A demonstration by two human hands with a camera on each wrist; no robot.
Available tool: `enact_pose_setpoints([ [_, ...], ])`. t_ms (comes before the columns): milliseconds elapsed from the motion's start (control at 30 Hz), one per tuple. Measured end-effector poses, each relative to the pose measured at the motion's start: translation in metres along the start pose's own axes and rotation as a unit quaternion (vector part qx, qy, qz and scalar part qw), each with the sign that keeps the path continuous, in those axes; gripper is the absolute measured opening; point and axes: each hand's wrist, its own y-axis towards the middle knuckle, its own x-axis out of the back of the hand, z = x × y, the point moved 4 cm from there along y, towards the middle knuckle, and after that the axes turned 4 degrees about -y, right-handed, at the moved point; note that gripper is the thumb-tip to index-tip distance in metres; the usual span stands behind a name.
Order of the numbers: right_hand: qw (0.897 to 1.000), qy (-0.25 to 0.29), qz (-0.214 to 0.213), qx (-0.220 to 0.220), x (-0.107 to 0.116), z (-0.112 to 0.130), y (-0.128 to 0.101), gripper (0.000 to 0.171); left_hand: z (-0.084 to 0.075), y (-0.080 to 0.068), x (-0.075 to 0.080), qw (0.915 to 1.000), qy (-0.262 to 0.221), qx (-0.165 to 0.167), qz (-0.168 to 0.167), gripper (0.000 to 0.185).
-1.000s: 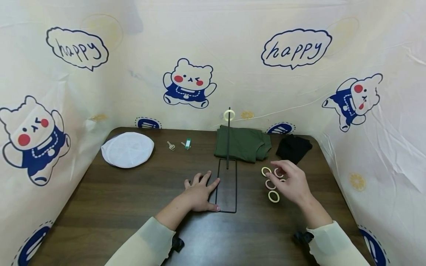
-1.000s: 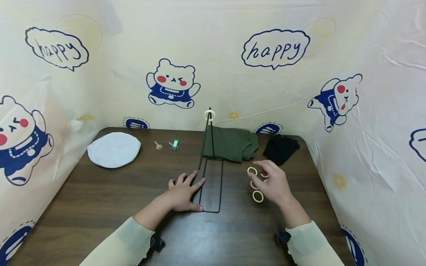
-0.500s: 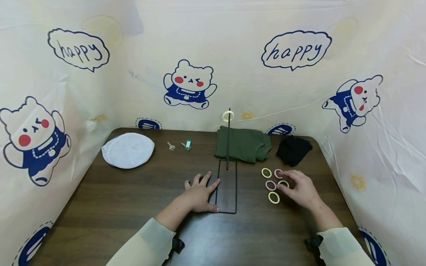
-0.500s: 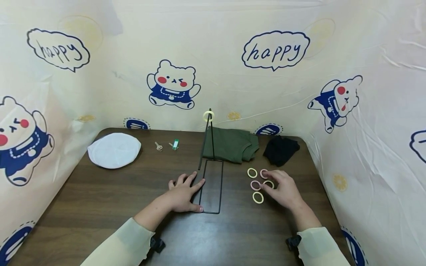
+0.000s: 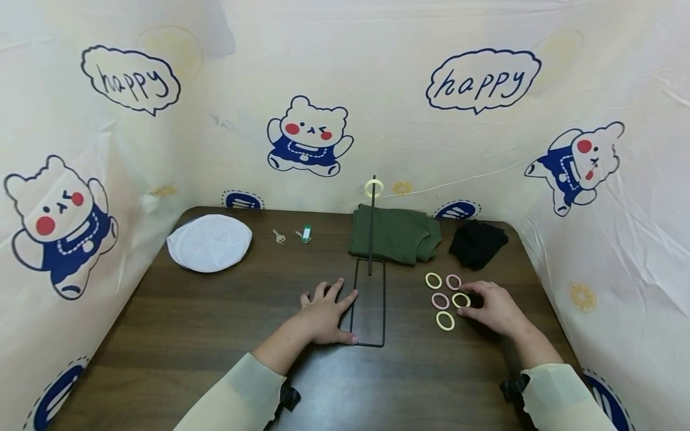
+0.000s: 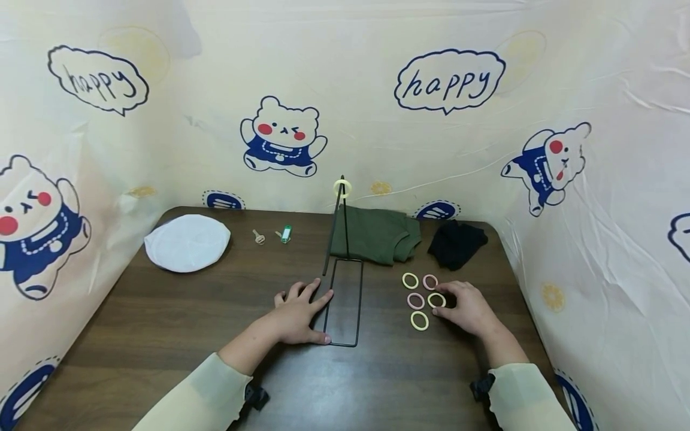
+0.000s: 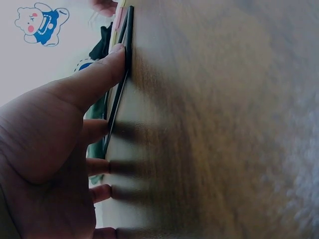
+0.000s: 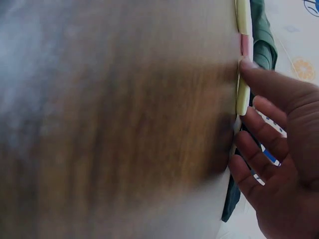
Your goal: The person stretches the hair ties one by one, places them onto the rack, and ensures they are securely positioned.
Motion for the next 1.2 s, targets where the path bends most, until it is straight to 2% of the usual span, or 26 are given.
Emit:
enact_pose_setpoints([
  [167,1.0,-0.004,0.016,-0.013,-0.001,-0.001,0.0,0.044,-0.001,0.001,0.001,1.0,-0.002,-0.001,0.005,0.105],
  [333,1.0,-0.015,0.013,-0.009,0.0,-0.001,0.0,0.039,-0.003,0.001,0.0,1.0,0.0,-0.001,0.005,0.105],
  [600,0.999,-0.001,-0.028,0.016,0.006,0.007,-0.003,0.037,-0.003,0.0,0.0,1.0,0.001,-0.002,0.004,0.105],
  [900,0.989,0.029,-0.113,0.088,0.027,0.053,-0.004,0.035,-0.003,-0.002,0.002,1.0,-0.004,0.004,0.004,0.104],
  [1200,0.968,0.067,-0.167,0.176,0.045,0.103,-0.006,0.037,-0.001,-0.001,0.001,1.0,-0.003,0.005,0.005,0.105],
])
